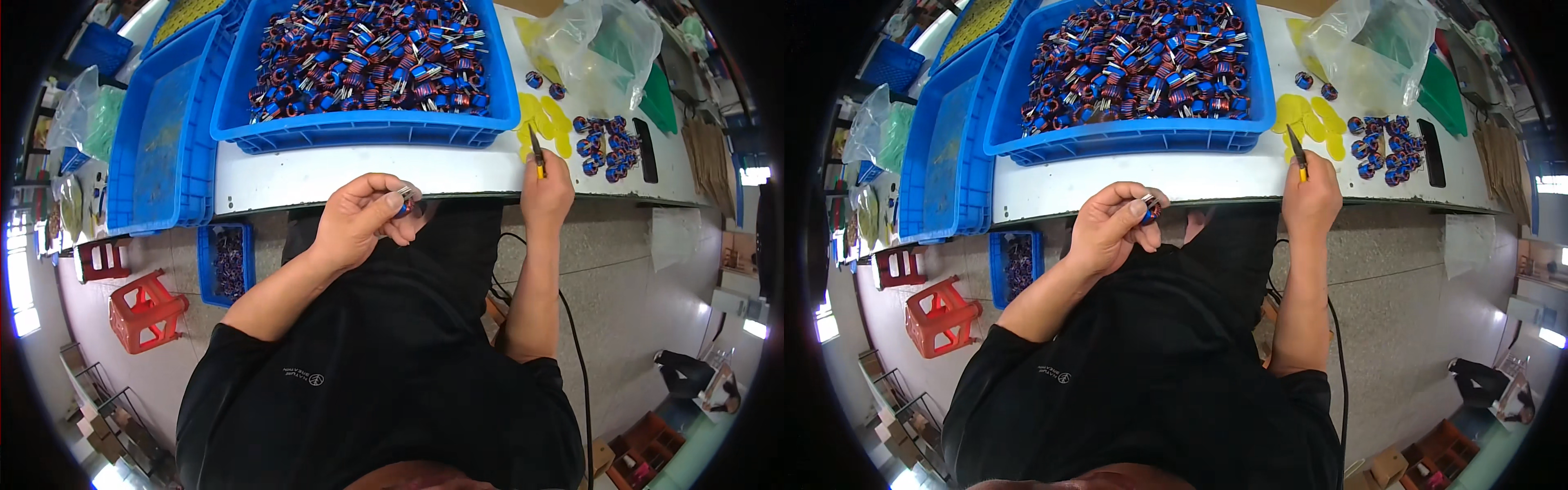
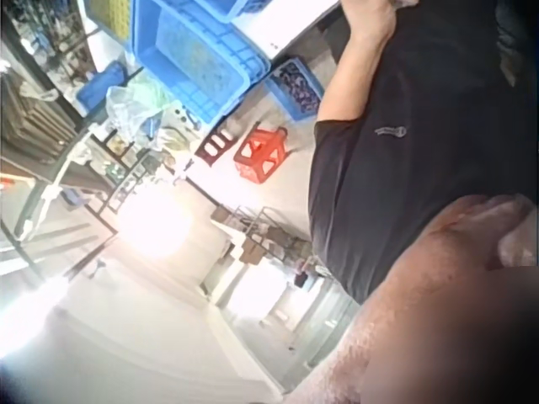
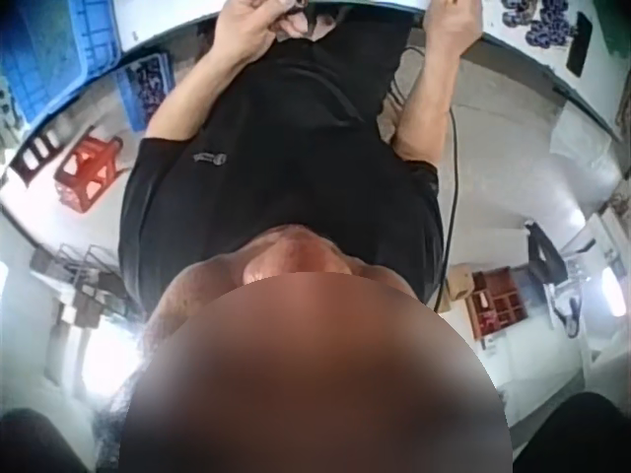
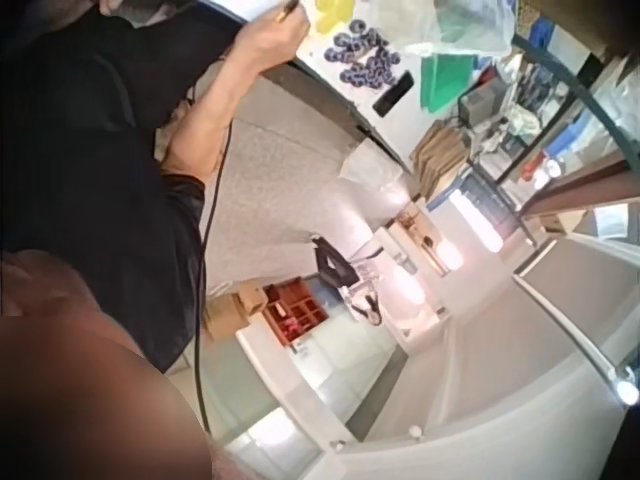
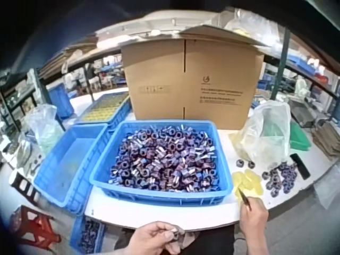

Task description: The person is trimming the leads of small electronic components using diagonal pliers.

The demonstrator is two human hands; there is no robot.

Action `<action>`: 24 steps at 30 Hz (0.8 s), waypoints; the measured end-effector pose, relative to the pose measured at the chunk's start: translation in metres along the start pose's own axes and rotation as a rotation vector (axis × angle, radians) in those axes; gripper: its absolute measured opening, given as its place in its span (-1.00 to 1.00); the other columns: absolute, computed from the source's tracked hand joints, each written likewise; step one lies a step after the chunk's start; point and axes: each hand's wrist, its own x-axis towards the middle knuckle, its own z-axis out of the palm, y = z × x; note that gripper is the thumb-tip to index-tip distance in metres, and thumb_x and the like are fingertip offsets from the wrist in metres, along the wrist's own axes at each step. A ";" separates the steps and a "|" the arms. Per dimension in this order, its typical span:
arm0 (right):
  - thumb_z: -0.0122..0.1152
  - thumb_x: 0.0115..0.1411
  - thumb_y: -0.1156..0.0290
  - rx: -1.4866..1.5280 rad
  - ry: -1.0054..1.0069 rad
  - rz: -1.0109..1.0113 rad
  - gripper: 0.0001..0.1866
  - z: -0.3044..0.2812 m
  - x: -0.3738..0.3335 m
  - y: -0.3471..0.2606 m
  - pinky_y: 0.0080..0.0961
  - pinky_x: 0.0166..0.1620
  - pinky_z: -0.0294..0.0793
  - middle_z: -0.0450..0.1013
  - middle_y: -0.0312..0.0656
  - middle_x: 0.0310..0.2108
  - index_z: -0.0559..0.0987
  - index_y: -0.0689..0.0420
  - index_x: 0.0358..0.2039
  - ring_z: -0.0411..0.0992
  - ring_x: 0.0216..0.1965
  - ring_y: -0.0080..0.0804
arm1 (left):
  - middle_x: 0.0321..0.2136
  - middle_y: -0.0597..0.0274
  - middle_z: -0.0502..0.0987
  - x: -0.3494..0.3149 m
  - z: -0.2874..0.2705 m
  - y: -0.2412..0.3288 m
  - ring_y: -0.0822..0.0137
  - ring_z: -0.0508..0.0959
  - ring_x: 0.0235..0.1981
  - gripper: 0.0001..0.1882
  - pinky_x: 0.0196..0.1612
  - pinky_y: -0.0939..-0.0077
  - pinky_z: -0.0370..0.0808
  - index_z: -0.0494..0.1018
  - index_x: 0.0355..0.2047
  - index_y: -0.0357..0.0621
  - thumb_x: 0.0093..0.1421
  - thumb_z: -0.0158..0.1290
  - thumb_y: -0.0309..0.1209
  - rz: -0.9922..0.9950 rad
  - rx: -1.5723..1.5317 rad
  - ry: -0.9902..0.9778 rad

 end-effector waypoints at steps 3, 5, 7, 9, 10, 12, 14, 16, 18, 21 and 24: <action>0.34 0.15 0.50 -0.150 -0.006 -0.097 -0.75 0.001 -0.002 -0.004 -0.41 -0.21 0.52 0.59 -0.12 -0.27 0.62 0.24 -0.14 0.54 -0.33 -0.21 | -0.07 -0.22 0.59 -0.002 -0.002 -0.001 0.31 0.63 -0.55 -0.82 -0.47 0.59 0.65 0.42 -0.01 -0.33 0.43 0.02 -0.51 -0.007 -0.020 -0.017; 0.34 0.17 0.51 -0.082 0.012 -0.133 -0.77 0.002 -0.004 -0.001 -0.41 -0.22 0.52 0.59 -0.13 -0.28 0.62 0.25 -0.15 0.53 -0.35 -0.24 | -0.07 -0.22 0.59 -0.002 0.000 0.001 0.32 0.62 -0.58 -0.83 -0.50 0.60 0.64 0.42 -0.03 -0.32 0.43 0.02 -0.51 -0.013 -0.064 0.014; 0.33 0.18 0.52 -0.014 0.030 -0.169 -0.78 0.002 -0.005 0.000 -0.40 -0.24 0.52 0.59 -0.14 -0.28 0.62 0.26 -0.15 0.52 -0.37 -0.27 | -0.08 -0.23 0.59 -0.002 0.002 0.003 0.32 0.60 -0.62 -0.84 -0.52 0.60 0.63 0.42 -0.04 -0.30 0.43 0.03 -0.51 -0.019 -0.109 0.044; 0.32 0.19 0.53 0.091 0.000 -0.073 -0.79 -0.005 -0.007 -0.020 -0.40 -0.25 0.52 0.59 -0.15 -0.29 0.62 0.26 -0.15 0.52 -0.38 -0.29 | -0.09 -0.23 0.60 -0.002 0.000 0.003 0.33 0.60 -0.62 -0.85 -0.52 0.60 0.63 0.42 -0.05 -0.30 0.43 0.03 -0.50 -0.007 -0.104 0.050; 0.32 0.19 0.53 0.190 -0.031 0.033 -0.79 -0.013 -0.012 -0.038 -0.41 -0.25 0.51 0.59 -0.15 -0.29 0.62 0.27 -0.15 0.51 -0.38 -0.30 | -0.09 -0.23 0.60 -0.003 -0.001 0.002 0.33 0.60 -0.62 -0.85 -0.53 0.60 0.62 0.42 -0.05 -0.30 0.43 0.03 -0.50 -0.004 -0.099 0.052; 0.31 0.20 0.54 0.383 -0.091 0.250 -0.80 -0.030 -0.025 -0.073 -0.42 -0.27 0.50 0.58 -0.15 -0.29 0.63 0.28 -0.16 0.50 -0.40 -0.33 | -0.10 -0.23 0.61 -0.006 -0.003 0.000 0.33 0.59 -0.63 -0.86 -0.54 0.61 0.62 0.42 -0.06 -0.29 0.43 0.03 -0.50 -0.003 -0.089 0.053; 0.33 0.17 0.57 0.308 -0.208 0.080 -0.81 -0.041 -0.037 -0.096 -0.48 -0.30 0.49 0.58 -0.15 -0.28 0.63 0.29 -0.19 0.49 -0.39 -0.38 | -0.10 -0.23 0.61 -0.006 -0.003 0.000 0.33 0.59 -0.63 -0.85 -0.54 0.61 0.62 0.42 -0.05 -0.29 0.43 0.02 -0.50 -0.017 -0.104 0.058; 0.34 0.15 0.60 0.449 -0.228 0.008 -0.81 -0.037 -0.044 -0.112 -0.52 -0.31 0.48 0.58 -0.14 -0.28 0.63 0.30 -0.20 0.49 -0.40 -0.39 | -0.10 -0.22 0.61 -0.005 -0.002 0.000 0.34 0.59 -0.63 -0.85 -0.54 0.61 0.61 0.41 -0.04 -0.29 0.44 0.02 -0.50 -0.041 -0.132 0.064; 0.34 0.13 0.63 0.590 -0.249 -0.067 -0.81 -0.034 -0.049 -0.124 -0.55 -0.33 0.47 0.58 -0.14 -0.28 0.64 0.31 -0.20 0.49 -0.40 -0.39 | -0.10 -0.22 0.61 -0.006 -0.001 0.000 0.34 0.59 -0.62 -0.85 -0.54 0.61 0.61 0.41 -0.04 -0.29 0.44 0.02 -0.50 -0.053 -0.148 0.068; 0.34 0.12 0.66 0.590 -0.287 -0.077 -0.80 -0.031 -0.055 -0.138 -0.57 -0.34 0.46 0.59 -0.13 -0.26 0.64 0.32 -0.21 0.49 -0.40 -0.40 | -0.17 -0.16 0.62 -0.009 0.001 0.001 0.34 0.59 -0.62 -0.83 -0.53 0.61 0.61 0.40 -0.02 -0.30 0.44 0.01 -0.50 -0.068 -0.114 0.074; 0.34 0.12 0.67 0.611 -0.286 -0.125 -0.80 -0.026 -0.057 -0.142 -0.57 -0.34 0.46 0.59 -0.13 -0.26 0.65 0.32 -0.21 0.49 -0.40 -0.40 | -0.21 -0.12 0.61 -0.011 0.002 0.001 0.34 0.59 -0.61 -0.82 -0.52 0.61 0.61 0.39 -0.01 -0.30 0.44 0.00 -0.50 -0.073 -0.107 0.082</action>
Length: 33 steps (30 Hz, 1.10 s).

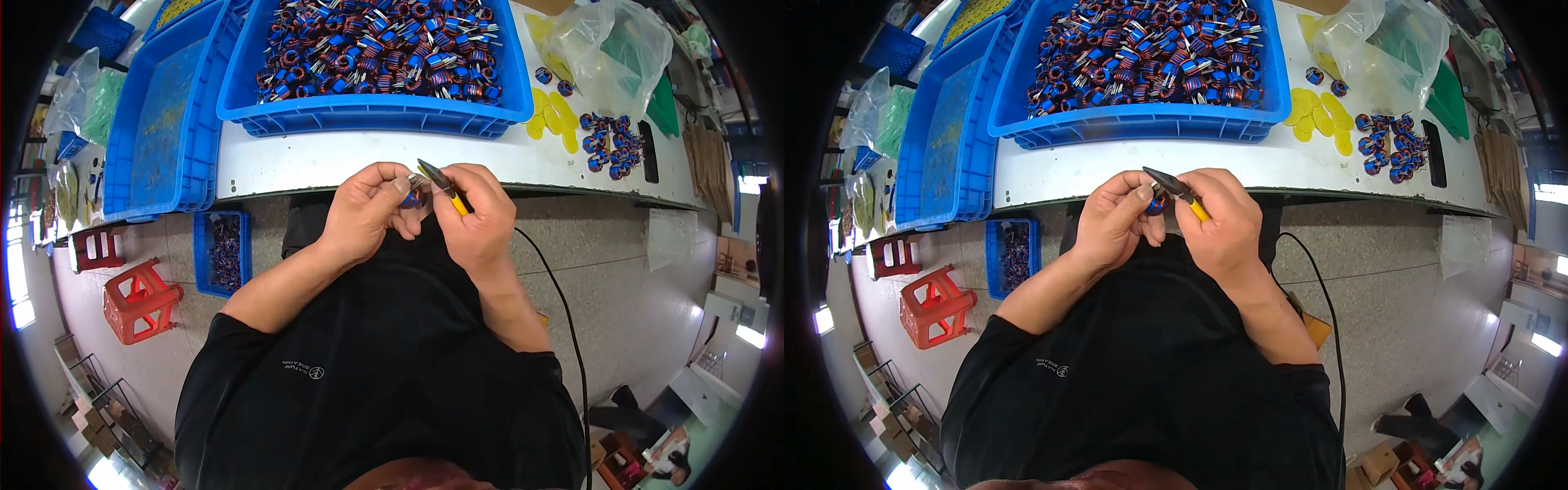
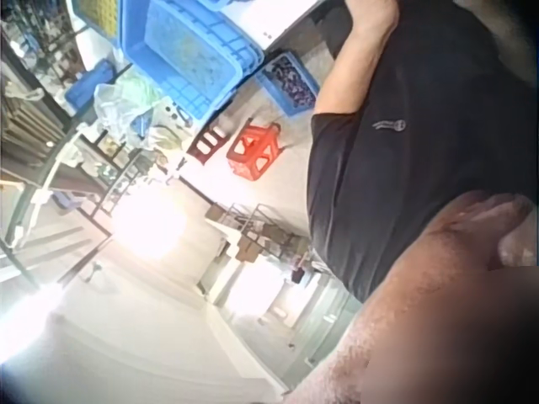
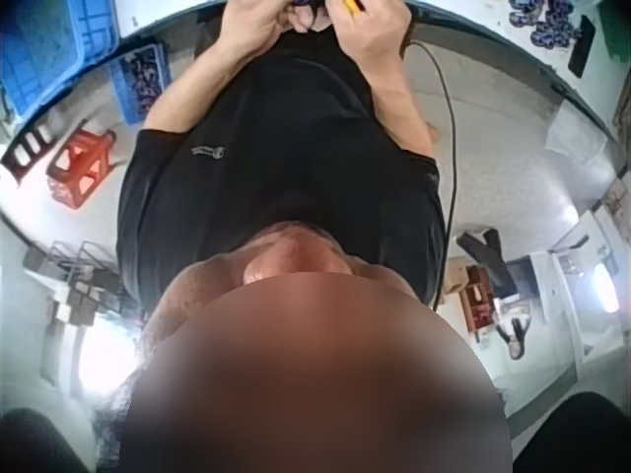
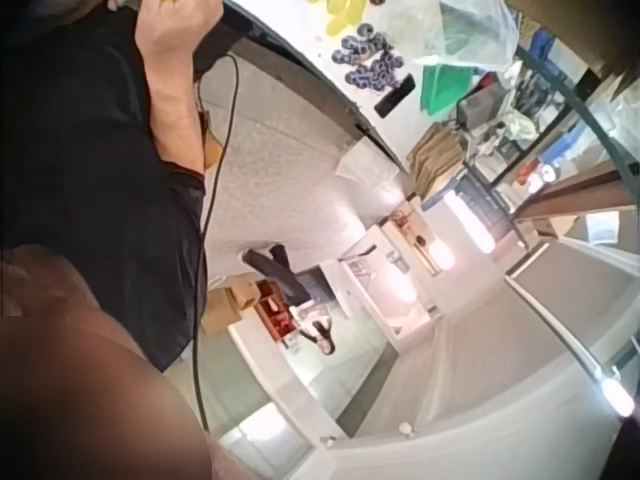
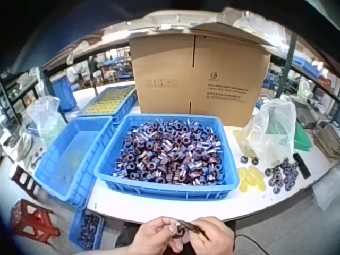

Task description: The person is trimming the leads of small electronic components using diagonal pliers.

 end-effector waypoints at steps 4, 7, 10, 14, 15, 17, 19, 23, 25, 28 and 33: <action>0.34 0.11 0.67 0.054 0.005 -0.141 -0.81 0.007 0.002 0.002 -0.57 -0.34 0.46 0.59 -0.13 -0.25 0.65 0.33 -0.21 0.49 -0.40 -0.40 | -0.29 -0.04 0.59 0.000 -0.001 0.001 0.34 0.60 -0.60 -0.81 -0.51 0.61 0.62 0.39 0.01 -0.31 0.45 -0.01 -0.50 -0.003 -0.005 0.019; 0.36 0.11 0.65 0.124 -0.022 0.047 -0.81 0.006 -0.001 -0.004 -0.58 -0.31 0.47 0.59 -0.12 -0.25 0.65 0.33 -0.22 0.49 -0.38 -0.40 | -0.36 0.02 0.56 0.000 0.001 0.001 0.34 0.60 -0.58 -0.81 -0.50 0.61 0.62 0.38 0.01 -0.33 0.45 -0.02 -0.50 0.007 0.014 0.025; 0.36 0.11 0.64 0.166 -0.038 0.121 -0.81 0.006 -0.002 -0.002 -0.59 -0.30 0.47 0.59 -0.12 -0.24 0.64 0.34 -0.22 0.49 -0.38 -0.40 | -0.39 0.04 0.55 0.000 0.002 0.002 0.34 0.61 -0.57 -0.81 -0.49 0.62 0.62 0.39 0.00 -0.33 0.45 -0.02 -0.50 0.021 0.036 0.027; 0.37 0.12 0.63 0.225 -0.036 0.159 -0.81 0.007 -0.003 0.004 -0.59 -0.29 0.48 0.58 -0.11 -0.24 0.64 0.34 -0.22 0.49 -0.38 -0.40 | -0.42 0.07 0.55 -0.001 0.003 0.004 0.36 0.63 -0.55 -0.82 -0.46 0.63 0.62 0.40 -0.03 -0.33 0.43 -0.01 -0.49 0.042 0.097 0.015; 0.37 0.12 0.63 0.186 -0.029 0.124 -0.81 0.007 -0.004 0.005 -0.59 -0.29 0.48 0.58 -0.11 -0.24 0.64 0.35 -0.22 0.49 -0.38 -0.41 | -0.42 0.07 0.55 -0.001 0.004 0.004 0.36 0.64 -0.55 -0.82 -0.46 0.63 0.62 0.40 -0.03 -0.33 0.43 -0.01 -0.49 0.043 0.099 0.021; 0.37 0.12 0.63 0.109 -0.012 0.054 -0.81 0.008 -0.005 0.006 -0.58 -0.30 0.48 0.58 -0.11 -0.25 0.64 0.35 -0.22 0.49 -0.38 -0.42 | -0.41 0.07 0.55 -0.001 0.005 0.003 0.36 0.64 -0.55 -0.82 -0.45 0.63 0.62 0.40 -0.04 -0.33 0.43 -0.01 -0.49 0.044 0.103 0.030; 0.37 0.12 0.63 0.070 -0.006 0.020 -0.81 0.007 -0.005 0.007 -0.58 -0.30 0.48 0.58 -0.11 -0.25 0.64 0.35 -0.22 0.49 -0.38 -0.42 | -0.41 0.07 0.55 -0.001 0.005 0.003 0.36 0.64 -0.55 -0.83 -0.45 0.63 0.62 0.40 -0.04 -0.33 0.43 -0.01 -0.49 0.043 0.103 0.036; 0.37 0.12 0.63 0.041 -0.004 0.008 -0.81 0.006 -0.006 0.006 -0.56 -0.30 0.48 0.58 -0.11 -0.25 0.64 0.35 -0.22 0.49 -0.37 -0.40 | -0.42 0.09 0.54 -0.001 0.004 0.005 0.36 0.64 -0.55 -0.84 -0.45 0.64 0.62 0.40 -0.06 -0.33 0.43 -0.01 -0.49 -0.016 0.109 0.005; 0.38 0.11 0.63 0.011 0.001 -0.057 -0.80 0.007 -0.007 0.007 -0.56 -0.29 0.49 0.58 -0.11 -0.24 0.65 0.34 -0.22 0.50 -0.37 -0.40 | -0.42 0.09 0.54 0.000 0.006 0.004 0.36 0.64 -0.55 -0.84 -0.45 0.64 0.62 0.40 -0.07 -0.33 0.43 -0.01 -0.49 -0.009 0.100 0.011; 0.38 0.11 0.64 -0.075 0.021 -0.254 -0.79 0.010 -0.009 0.010 -0.55 -0.28 0.51 0.58 -0.10 -0.21 0.65 0.34 -0.21 0.51 -0.35 -0.38 | -0.43 0.11 0.54 0.001 0.009 0.002 0.36 0.64 -0.55 -0.84 -0.46 0.64 0.62 0.40 -0.07 -0.32 0.43 0.00 -0.48 0.011 0.079 0.027; 0.37 0.09 0.68 0.149 -0.153 0.052 -0.76 -0.001 -0.002 0.002 -0.56 -0.21 0.53 0.58 -0.10 -0.15 0.66 0.32 -0.19 0.53 -0.29 -0.39 | -0.42 0.13 0.53 0.001 0.001 0.005 0.36 0.63 -0.56 -0.84 -0.47 0.64 0.61 0.41 -0.08 -0.32 0.43 0.00 -0.48 -0.032 0.115 0.011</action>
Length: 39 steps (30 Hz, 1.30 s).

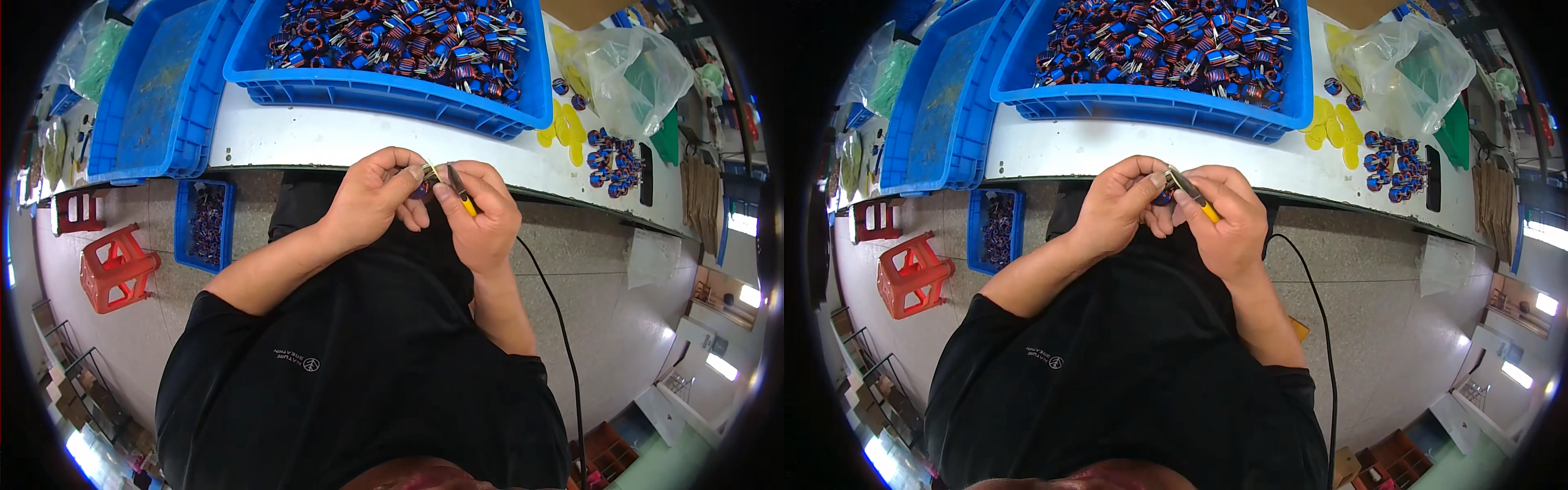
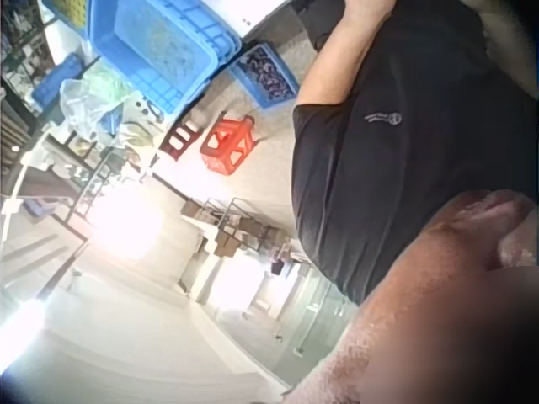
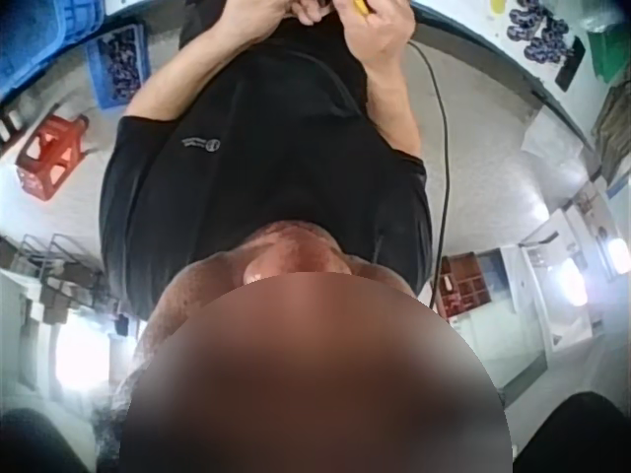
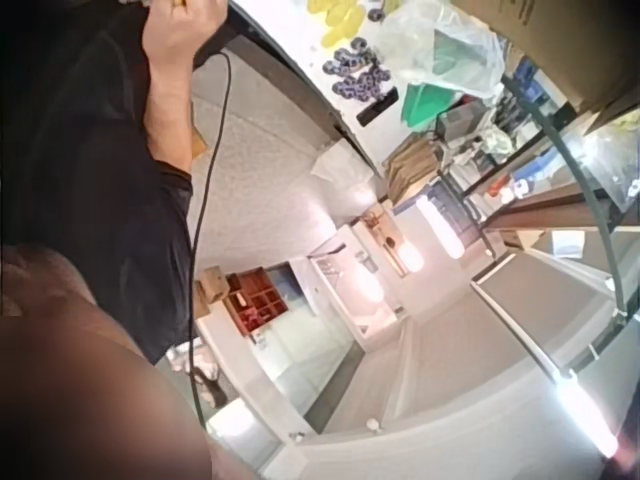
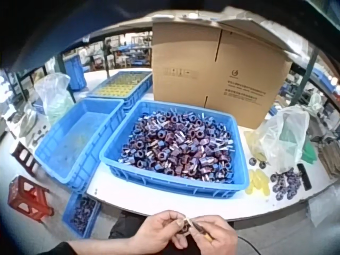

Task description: The person is trimming the leads of small electronic components using diagonal pliers.

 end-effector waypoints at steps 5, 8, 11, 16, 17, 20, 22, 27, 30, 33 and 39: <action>0.38 0.07 0.71 0.234 -0.099 0.079 -0.72 -0.009 0.005 0.019 -0.58 -0.15 0.52 0.57 -0.12 -0.10 0.66 0.31 -0.16 0.53 -0.24 -0.42 | -0.44 0.14 0.55 -0.004 0.005 0.008 0.39 0.63 -0.57 -0.84 -0.49 0.65 0.59 0.42 -0.09 -0.32 0.42 0.00 -0.47 -0.013 0.088 0.011; 0.38 0.06 0.71 0.353 -0.119 0.154 -0.70 -0.010 0.004 0.020 -0.58 -0.13 0.51 0.56 -0.13 -0.10 0.65 0.30 -0.15 0.52 -0.23 -0.43 | -0.47 0.13 0.55 -0.004 0.009 0.007 0.40 0.61 -0.60 -0.86 -0.50 0.68 0.59 0.43 -0.09 -0.33 0.43 -0.01 -0.49 0.009 0.132 0.038; 0.39 0.05 0.72 0.471 -0.139 0.230 -0.68 -0.010 0.004 0.021 -0.59 -0.12 0.50 0.55 -0.14 -0.09 0.65 0.29 -0.14 0.50 -0.23 -0.44 | -0.50 0.13 0.56 -0.005 0.010 0.007 0.41 0.59 -0.62 -0.87 -0.52 0.70 0.58 0.44 -0.10 -0.34 0.45 -0.03 -0.51 0.030 0.176 0.066; 0.43 0.03 0.70 0.425 -0.148 0.186 -0.66 -0.011 0.004 0.025 -0.61 -0.13 0.49 0.54 -0.16 -0.09 0.64 0.28 -0.13 0.48 -0.24 -0.44 | -0.56 0.20 0.55 -0.006 0.008 0.013 0.44 0.61 -0.61 -0.85 -0.53 0.69 0.53 0.47 -0.13 -0.31 0.38 0.00 -0.49 -0.033 0.213 0.043; 0.44 0.03 0.69 0.417 -0.169 0.194 -0.65 -0.012 0.005 0.023 -0.61 -0.13 0.49 0.54 -0.16 -0.09 0.64 0.29 -0.13 0.48 -0.24 -0.44 | -0.55 0.20 0.55 -0.007 0.007 0.013 0.45 0.60 -0.62 -0.86 -0.54 0.70 0.53 0.46 -0.12 -0.30 0.39 0.00 -0.49 -0.036 0.220 0.041; 0.47 0.01 0.68 0.393 -0.232 0.218 -0.64 -0.017 0.008 0.017 -0.61 -0.13 0.48 0.53 -0.16 -0.08 0.63 0.30 -0.14 0.47 -0.24 -0.43 | -0.51 0.19 0.57 -0.009 0.006 0.011 0.47 0.57 -0.64 -0.89 -0.56 0.75 0.50 0.46 -0.10 -0.29 0.43 -0.01 -0.52 -0.046 0.240 0.032; 0.48 0.00 0.67 0.369 -0.237 0.208 -0.64 -0.019 0.009 0.016 -0.60 -0.13 0.48 0.53 -0.16 -0.09 0.63 0.30 -0.14 0.47 -0.24 -0.43 | -0.52 0.20 0.56 -0.009 0.006 0.010 0.47 0.57 -0.64 -0.88 -0.56 0.74 0.49 0.46 -0.12 -0.29 0.42 0.00 -0.51 -0.034 0.242 0.028; 0.51 -0.02 0.64 0.274 -0.251 0.156 -0.63 -0.022 0.012 0.013 -0.58 -0.15 0.48 0.53 -0.16 -0.12 0.63 0.30 -0.16 0.47 -0.24 -0.42 | -0.58 0.24 0.53 -0.010 0.006 0.009 0.46 0.58 -0.64 -0.87 -0.57 0.70 0.47 0.47 -0.15 -0.28 0.36 0.00 -0.50 0.006 0.258 0.014; 0.52 -0.03 0.62 0.189 -0.267 0.109 -0.64 -0.023 0.013 0.012 -0.57 -0.16 0.47 0.54 -0.17 -0.14 0.63 0.30 -0.18 0.47 -0.25 -0.41 | -0.57 0.25 0.52 -0.010 0.007 0.010 0.47 0.58 -0.64 -0.88 -0.57 0.71 0.46 0.47 -0.15 -0.26 0.36 -0.01 -0.50 -0.001 0.269 0.012; 0.50 -0.05 0.68 0.193 -0.287 0.151 -0.58 -0.025 0.011 0.014 -0.57 -0.13 0.49 0.52 -0.14 -0.11 0.61 0.31 -0.13 0.48 -0.23 -0.42 | -0.50 0.23 0.54 -0.011 0.006 0.008 0.47 0.58 -0.63 -0.88 -0.57 0.71 0.46 0.47 -0.15 -0.26 0.35 0.00 -0.52 0.016 0.293 0.000; 0.48 -0.08 0.74 0.177 -0.281 0.182 -0.53 -0.027 0.006 0.012 -0.58 -0.10 0.49 0.50 -0.12 -0.08 0.59 0.33 -0.09 0.48 -0.22 -0.42 | -0.31 0.20 0.56 -0.011 0.006 0.005 0.46 0.59 -0.60 -0.91 -0.55 0.70 0.47 0.49 -0.17 -0.25 0.35 0.01 -0.55 0.101 0.338 -0.018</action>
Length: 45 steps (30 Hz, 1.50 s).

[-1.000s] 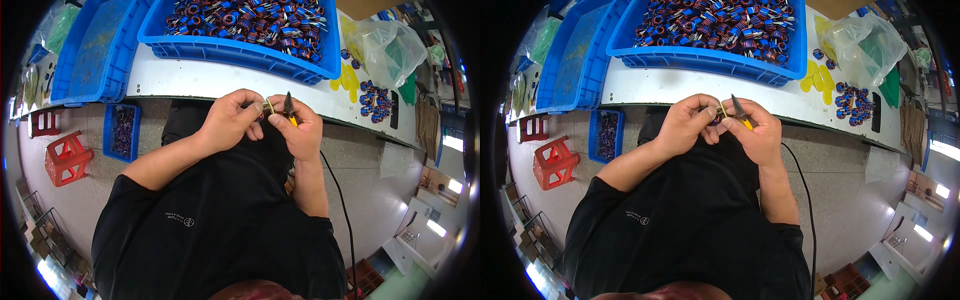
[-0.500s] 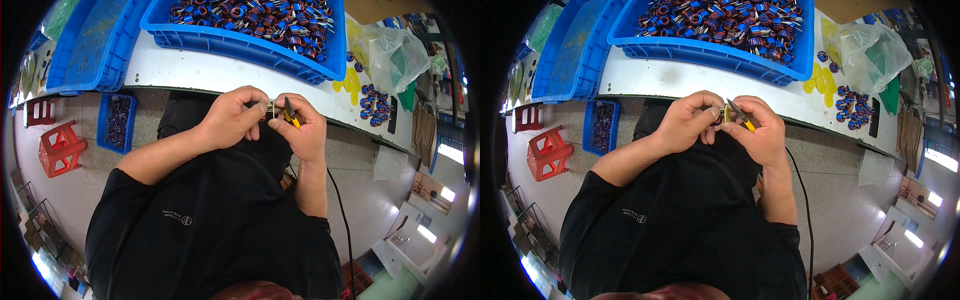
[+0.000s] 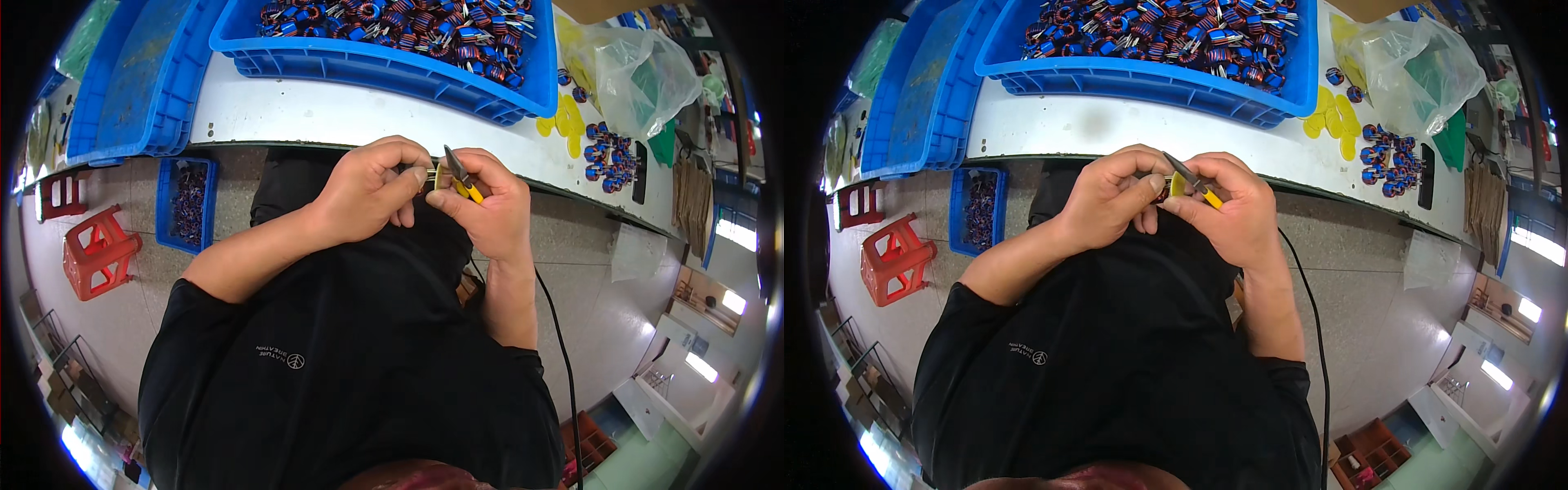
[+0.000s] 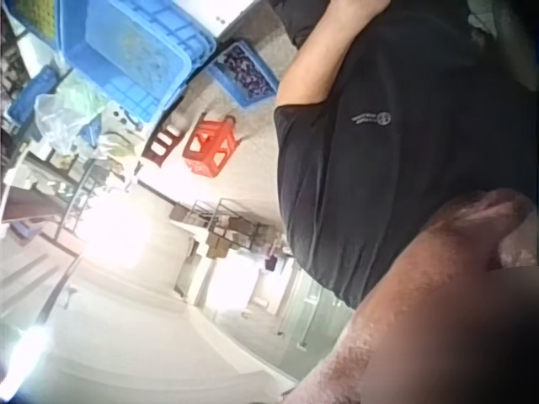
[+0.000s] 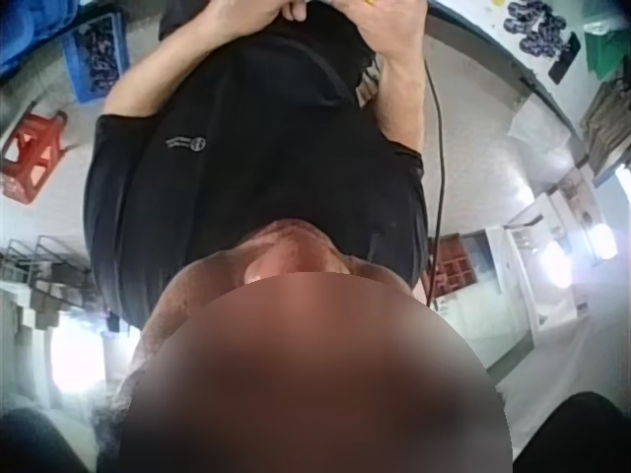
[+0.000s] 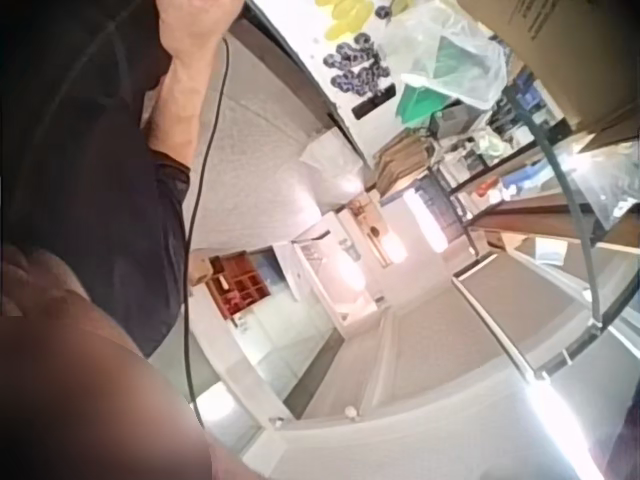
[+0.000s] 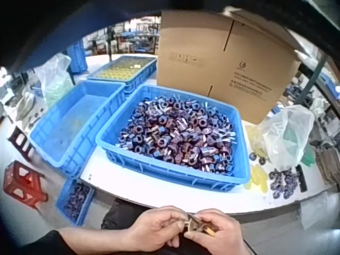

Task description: The person is trimming the leads of small electronic components using diagonal pliers.

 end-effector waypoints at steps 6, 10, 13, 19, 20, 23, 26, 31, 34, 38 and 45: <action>0.51 -0.07 0.62 -0.014 0.046 -0.026 -0.62 0.004 -0.004 -0.006 -0.56 -0.18 0.48 0.55 -0.17 -0.15 0.65 0.26 -0.18 0.50 -0.25 -0.39 | -0.16 0.21 0.54 -0.003 0.003 -0.005 0.46 0.61 -0.56 -0.92 -0.52 0.71 0.52 0.50 -0.19 -0.27 0.35 0.03 -0.61 0.071 -0.016 -0.005; 0.50 -0.08 0.63 -0.136 0.038 -0.072 -0.62 0.002 -0.005 -0.008 -0.55 -0.18 0.50 0.55 -0.16 -0.16 0.65 0.25 -0.18 0.51 -0.25 -0.37 | -0.16 0.21 0.54 -0.002 0.001 -0.006 0.45 0.62 -0.54 -0.93 -0.50 0.71 0.54 0.51 -0.21 -0.27 0.35 0.05 -0.62 0.046 -0.074 -0.024; 0.50 -0.10 0.65 -0.167 0.027 -0.079 -0.61 0.002 -0.006 -0.010 -0.55 -0.16 0.49 0.55 -0.16 -0.15 0.65 0.26 -0.18 0.50 -0.25 -0.37 | -0.15 0.20 0.55 -0.002 -0.001 -0.005 0.45 0.62 -0.53 -0.94 -0.48 0.72 0.56 0.51 -0.21 -0.27 0.34 0.07 -0.62 0.013 -0.102 -0.040; 0.52 -0.12 0.67 -0.157 0.004 -0.092 -0.58 0.001 -0.010 -0.009 -0.58 -0.14 0.47 0.54 -0.16 -0.13 0.64 0.30 -0.17 0.48 -0.23 -0.41 | -0.18 0.20 0.57 -0.003 -0.003 -0.002 0.45 0.63 -0.52 -0.94 -0.47 0.71 0.58 0.51 -0.20 -0.27 0.33 0.11 -0.61 -0.077 -0.156 -0.072; 0.52 -0.12 0.67 -0.165 0.003 -0.111 -0.58 0.001 -0.010 -0.008 -0.59 -0.15 0.47 0.54 -0.16 -0.13 0.63 0.30 -0.17 0.48 -0.24 -0.41 | -0.20 0.19 0.58 -0.003 -0.003 -0.002 0.44 0.63 -0.52 -0.93 -0.47 0.71 0.58 0.51 -0.19 -0.27 0.33 0.11 -0.61 -0.085 -0.167 -0.073; 0.52 -0.12 0.67 -0.170 -0.003 -0.141 -0.57 -0.001 -0.010 -0.007 -0.59 -0.16 0.47 0.54 -0.17 -0.14 0.64 0.30 -0.17 0.48 -0.24 -0.42 | -0.25 0.18 0.59 -0.002 -0.005 -0.004 0.44 0.63 -0.53 -0.92 -0.46 0.71 0.59 0.51 -0.17 -0.27 0.33 0.11 -0.61 -0.105 -0.180 -0.086; 0.51 -0.11 0.68 -0.164 -0.035 -0.175 -0.57 -0.003 -0.009 -0.006 -0.60 -0.16 0.46 0.55 -0.17 -0.14 0.64 0.30 -0.15 0.49 -0.24 -0.43 | -0.32 0.16 0.60 0.000 -0.008 -0.008 0.43 0.63 -0.54 -0.89 -0.46 0.70 0.60 0.51 -0.14 -0.27 0.34 0.10 -0.62 -0.137 -0.190 -0.111; 0.52 -0.10 0.69 -0.060 -0.044 0.050 -0.56 -0.006 -0.007 -0.005 -0.63 -0.17 0.45 0.56 -0.19 -0.17 0.64 0.29 -0.13 0.49 -0.26 -0.48 | -0.40 0.15 0.60 0.003 -0.010 0.006 0.41 0.64 -0.52 -0.84 -0.45 0.69 0.60 0.51 -0.07 -0.30 0.34 0.09 -0.62 -0.268 -0.139 -0.146; 0.53 -0.08 0.68 0.049 -0.038 0.105 -0.56 -0.008 -0.008 -0.002 -0.64 -0.17 0.45 0.56 -0.19 -0.19 0.65 0.28 -0.12 0.49 -0.28 -0.50 | -0.42 0.16 0.60 0.002 -0.011 0.009 0.40 0.66 -0.51 -0.80 -0.44 0.68 0.62 0.50 -0.05 -0.31 0.33 0.11 -0.63 -0.233 -0.183 -0.189; 0.54 -0.07 0.66 0.188 -0.022 0.182 -0.56 -0.009 -0.010 0.002 -0.66 -0.19 0.44 0.57 -0.21 -0.25 0.65 0.26 -0.12 0.48 -0.32 -0.53 | -0.43 0.16 0.61 -0.001 -0.009 0.008 0.37 0.67 -0.49 -0.75 -0.40 0.66 0.64 0.50 -0.02 -0.33 0.30 0.15 -0.64 -0.178 -0.259 -0.211; 0.57 -0.09 0.64 0.358 0.015 0.252 -0.53 -0.010 -0.017 0.010 -0.65 -0.17 0.46 0.57 -0.19 -0.24 0.65 0.26 -0.11 0.48 -0.32 -0.51 | -0.34 0.10 0.64 -0.006 -0.006 -0.005 0.32 0.70 -0.41 -0.68 -0.27 0.60 0.69 0.48 0.01 -0.34 0.25 0.21 -0.66 -0.051 -0.272 -0.147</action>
